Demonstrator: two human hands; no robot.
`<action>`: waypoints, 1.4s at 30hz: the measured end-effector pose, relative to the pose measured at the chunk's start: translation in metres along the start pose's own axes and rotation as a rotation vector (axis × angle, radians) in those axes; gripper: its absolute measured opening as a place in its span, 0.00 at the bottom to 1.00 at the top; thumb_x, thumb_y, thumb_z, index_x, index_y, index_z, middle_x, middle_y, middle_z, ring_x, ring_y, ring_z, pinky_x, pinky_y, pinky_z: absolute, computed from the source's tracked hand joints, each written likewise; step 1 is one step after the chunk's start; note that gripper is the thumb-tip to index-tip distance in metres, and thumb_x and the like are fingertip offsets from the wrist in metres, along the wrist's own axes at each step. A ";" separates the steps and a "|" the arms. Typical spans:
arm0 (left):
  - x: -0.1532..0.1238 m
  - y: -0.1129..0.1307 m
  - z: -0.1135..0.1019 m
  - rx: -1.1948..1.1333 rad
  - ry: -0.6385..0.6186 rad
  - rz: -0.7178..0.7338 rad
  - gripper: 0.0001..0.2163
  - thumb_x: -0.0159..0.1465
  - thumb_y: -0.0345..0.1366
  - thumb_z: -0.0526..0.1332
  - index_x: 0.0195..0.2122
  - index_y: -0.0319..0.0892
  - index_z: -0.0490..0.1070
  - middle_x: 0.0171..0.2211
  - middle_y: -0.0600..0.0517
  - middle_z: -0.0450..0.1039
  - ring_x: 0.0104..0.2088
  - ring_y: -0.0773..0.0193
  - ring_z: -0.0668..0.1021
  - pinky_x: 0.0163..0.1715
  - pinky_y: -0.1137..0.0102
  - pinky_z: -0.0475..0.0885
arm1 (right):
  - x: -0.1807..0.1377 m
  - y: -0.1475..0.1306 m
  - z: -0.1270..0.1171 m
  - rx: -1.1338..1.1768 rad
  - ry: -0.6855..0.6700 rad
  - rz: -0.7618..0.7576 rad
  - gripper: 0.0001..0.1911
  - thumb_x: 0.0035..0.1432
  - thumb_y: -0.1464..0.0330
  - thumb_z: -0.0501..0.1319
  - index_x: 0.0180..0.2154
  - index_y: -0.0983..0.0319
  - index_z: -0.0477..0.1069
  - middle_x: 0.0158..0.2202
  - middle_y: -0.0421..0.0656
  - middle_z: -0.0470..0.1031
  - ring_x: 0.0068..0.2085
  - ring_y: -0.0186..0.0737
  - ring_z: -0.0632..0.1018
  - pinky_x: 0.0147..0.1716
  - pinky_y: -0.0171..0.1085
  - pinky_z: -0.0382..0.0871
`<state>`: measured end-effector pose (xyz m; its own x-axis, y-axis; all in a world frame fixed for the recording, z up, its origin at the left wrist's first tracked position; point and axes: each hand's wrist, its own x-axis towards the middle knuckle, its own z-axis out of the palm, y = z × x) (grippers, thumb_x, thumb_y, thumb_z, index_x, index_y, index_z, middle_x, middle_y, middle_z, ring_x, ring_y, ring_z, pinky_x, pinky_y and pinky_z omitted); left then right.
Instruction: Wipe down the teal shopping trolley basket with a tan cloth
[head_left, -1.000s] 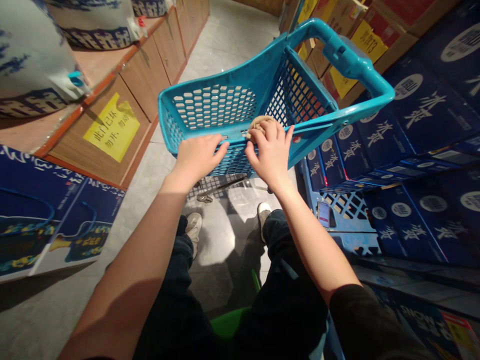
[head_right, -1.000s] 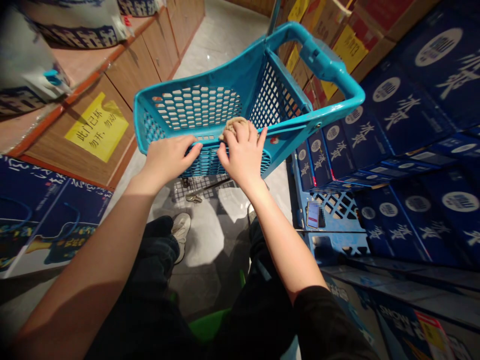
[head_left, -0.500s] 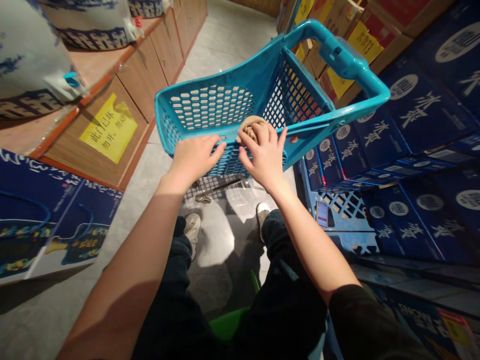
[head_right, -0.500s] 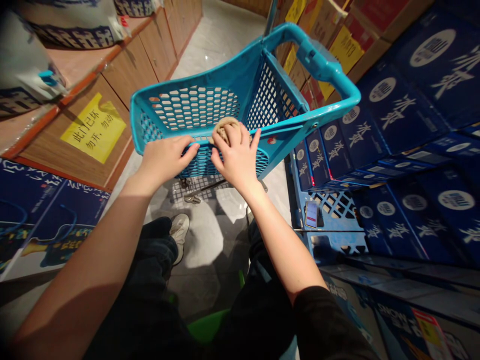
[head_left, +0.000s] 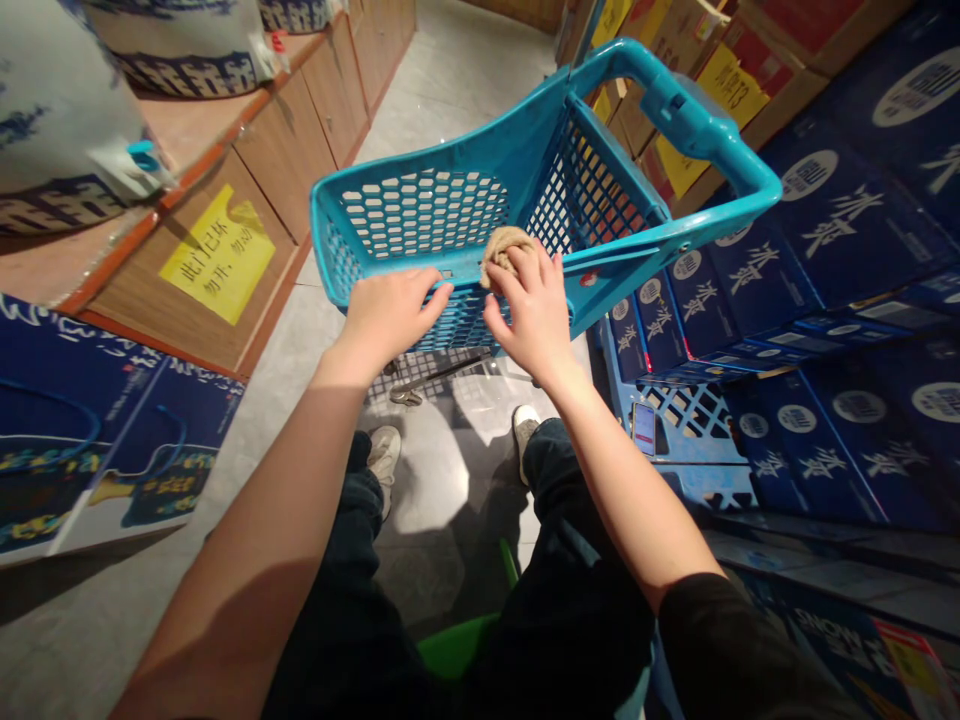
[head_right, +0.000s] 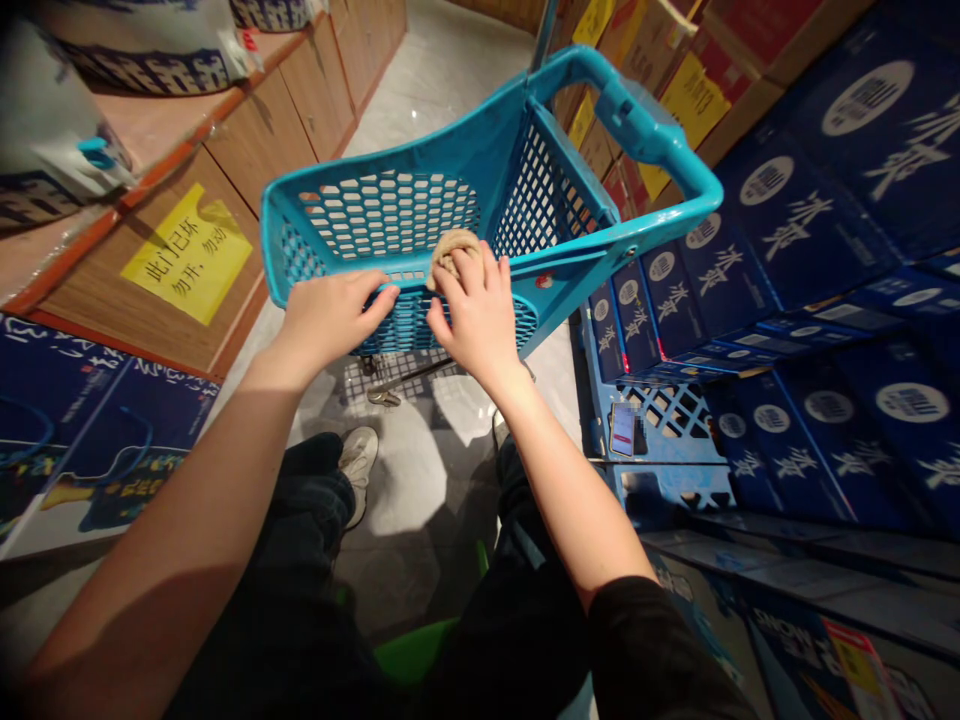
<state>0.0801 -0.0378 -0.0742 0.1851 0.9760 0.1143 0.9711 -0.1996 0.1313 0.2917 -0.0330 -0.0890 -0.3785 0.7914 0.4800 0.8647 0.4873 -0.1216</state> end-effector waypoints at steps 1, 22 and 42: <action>0.000 0.000 0.000 -0.002 0.003 -0.003 0.23 0.81 0.46 0.45 0.55 0.41 0.78 0.52 0.39 0.84 0.53 0.40 0.84 0.42 0.60 0.69 | -0.001 -0.006 0.000 0.010 -0.033 -0.036 0.25 0.71 0.66 0.57 0.65 0.59 0.75 0.72 0.52 0.70 0.78 0.64 0.62 0.77 0.73 0.52; 0.000 -0.004 0.001 -0.027 0.016 0.003 0.23 0.80 0.48 0.45 0.54 0.44 0.79 0.51 0.40 0.84 0.51 0.43 0.84 0.42 0.60 0.70 | 0.001 0.011 -0.015 -0.015 0.022 0.119 0.19 0.74 0.65 0.55 0.59 0.53 0.79 0.69 0.49 0.75 0.74 0.61 0.68 0.77 0.79 0.38; -0.001 0.001 -0.001 -0.006 0.006 -0.003 0.23 0.80 0.47 0.45 0.53 0.43 0.78 0.51 0.40 0.84 0.52 0.42 0.84 0.42 0.60 0.69 | 0.000 0.003 -0.004 -0.051 0.076 0.112 0.20 0.73 0.64 0.57 0.61 0.55 0.78 0.70 0.51 0.74 0.76 0.65 0.65 0.75 0.78 0.48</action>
<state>0.0809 -0.0393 -0.0730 0.1814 0.9761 0.1198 0.9706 -0.1973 0.1378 0.2956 -0.0332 -0.0856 -0.2544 0.8087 0.5304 0.9166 0.3765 -0.1344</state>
